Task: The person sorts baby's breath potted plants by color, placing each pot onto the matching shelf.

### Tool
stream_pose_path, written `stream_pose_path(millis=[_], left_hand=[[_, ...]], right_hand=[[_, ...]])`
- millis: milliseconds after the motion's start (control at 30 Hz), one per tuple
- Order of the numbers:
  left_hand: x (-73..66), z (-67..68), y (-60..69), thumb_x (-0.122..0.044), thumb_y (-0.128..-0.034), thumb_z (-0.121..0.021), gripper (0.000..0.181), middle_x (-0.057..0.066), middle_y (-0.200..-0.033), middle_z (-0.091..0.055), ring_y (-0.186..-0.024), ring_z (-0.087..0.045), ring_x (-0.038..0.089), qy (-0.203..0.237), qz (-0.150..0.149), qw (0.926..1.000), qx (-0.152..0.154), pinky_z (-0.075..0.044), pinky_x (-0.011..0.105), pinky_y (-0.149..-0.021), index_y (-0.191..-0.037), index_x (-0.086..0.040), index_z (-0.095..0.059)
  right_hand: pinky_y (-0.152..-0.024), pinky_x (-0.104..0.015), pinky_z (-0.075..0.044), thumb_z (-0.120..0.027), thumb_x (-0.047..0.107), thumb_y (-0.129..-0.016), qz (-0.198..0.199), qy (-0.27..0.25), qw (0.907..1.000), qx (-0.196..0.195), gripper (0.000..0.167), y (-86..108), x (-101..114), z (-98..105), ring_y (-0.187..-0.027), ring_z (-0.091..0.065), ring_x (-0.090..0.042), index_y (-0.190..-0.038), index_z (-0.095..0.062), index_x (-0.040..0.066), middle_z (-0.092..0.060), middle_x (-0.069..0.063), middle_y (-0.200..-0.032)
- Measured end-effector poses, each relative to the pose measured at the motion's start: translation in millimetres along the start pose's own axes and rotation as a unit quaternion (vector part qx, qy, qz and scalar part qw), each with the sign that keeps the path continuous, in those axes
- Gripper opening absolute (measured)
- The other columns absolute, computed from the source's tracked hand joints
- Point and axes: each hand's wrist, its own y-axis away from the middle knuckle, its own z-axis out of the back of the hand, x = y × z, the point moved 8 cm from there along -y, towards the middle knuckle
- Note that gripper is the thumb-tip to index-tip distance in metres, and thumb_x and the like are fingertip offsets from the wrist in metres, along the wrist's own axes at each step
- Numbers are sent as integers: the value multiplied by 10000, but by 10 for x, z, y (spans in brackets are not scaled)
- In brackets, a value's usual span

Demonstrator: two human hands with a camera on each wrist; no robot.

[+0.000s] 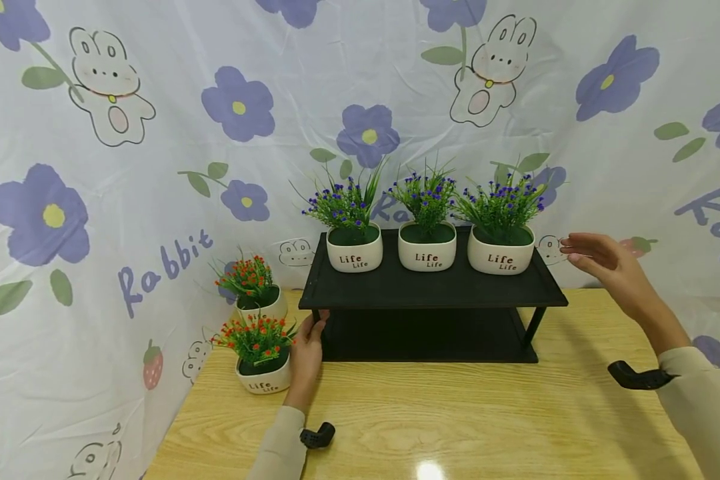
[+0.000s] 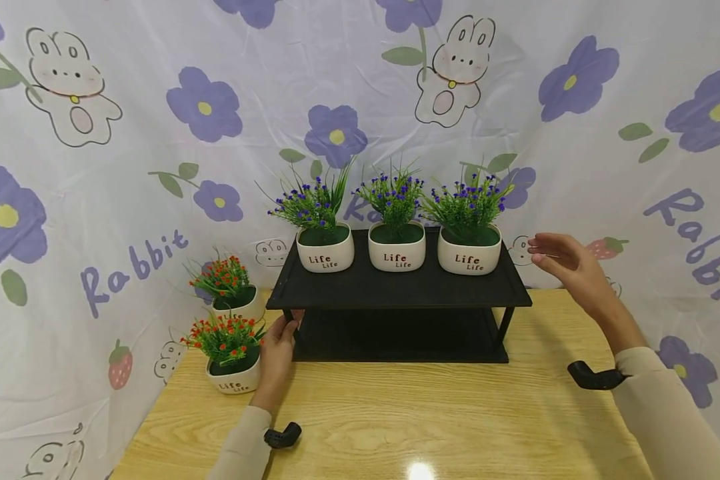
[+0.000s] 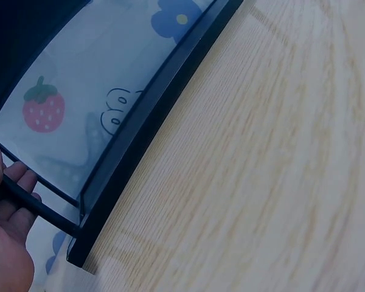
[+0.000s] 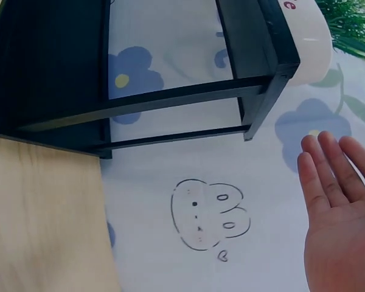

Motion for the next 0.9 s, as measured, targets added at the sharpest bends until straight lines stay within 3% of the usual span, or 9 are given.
stream_pose_path(millis=[100,200,367,467,633,900], left_hand=[[6,4,-5,-308,-1134,-544,385,124,-1461,-676,-1431,-572,376,35,27,10000,17,-419,608,-1219,-1467,-141,-638],[7,5,-6,-310,-1134,-543,380,119,-1457,-679,-1426,-577,372,42,11,10000,16,-420,606,-1218,-1462,-147,-642],[-2,0,4,-318,-1133,-544,375,112,-1451,-684,-1423,-581,367,10,4,10000,11,-424,604,-1215,-1456,-156,-647],[-2,-7,4,-317,-1134,-543,382,118,-1452,-684,-1417,-586,371,-8,14,10000,13,-428,604,-1212,-1465,-153,-641],[-10,-4,3,-295,-1132,-550,374,129,-1452,-681,-1409,-590,379,-8,-46,10000,-25,-436,610,-1201,-1459,-143,-648],[-20,-15,2,-266,-1134,-546,355,122,-1435,-694,-1415,-587,363,117,-127,9999,0,-429,596,-1212,-1440,-126,-660]], right_hand=[[-972,-28,-450,-559,59,-1103,15,-100,9999,-67,441,102,-58,-3,-1234,-612,77,-1542,-520,59,-653,181,-1379],[-993,-39,-457,-536,41,-1108,74,-514,9986,-129,434,204,-123,-25,-1258,-622,55,-1541,-515,31,-667,139,-1401],[-1033,-75,-474,-504,-28,-1100,249,-1652,9858,-160,432,354,-263,-127,-1292,-642,-11,-1531,-494,-38,-670,37,-1439],[-1045,-83,-478,-497,-39,-1099,269,-1961,9800,-201,431,456,-355,-217,-1289,-649,-20,-1528,-478,-64,-667,38,-1444],[-1022,-76,-487,-508,-50,-1091,55,-2112,9768,-358,436,626,-504,-375,-1277,-635,12,-1525,-477,-78,-662,80,-1429],[-961,-52,-497,-580,40,-1091,-660,-1813,9808,-273,407,788,-708,-676,-1145,-651,70,-1482,-566,151,-663,186,-1275]])
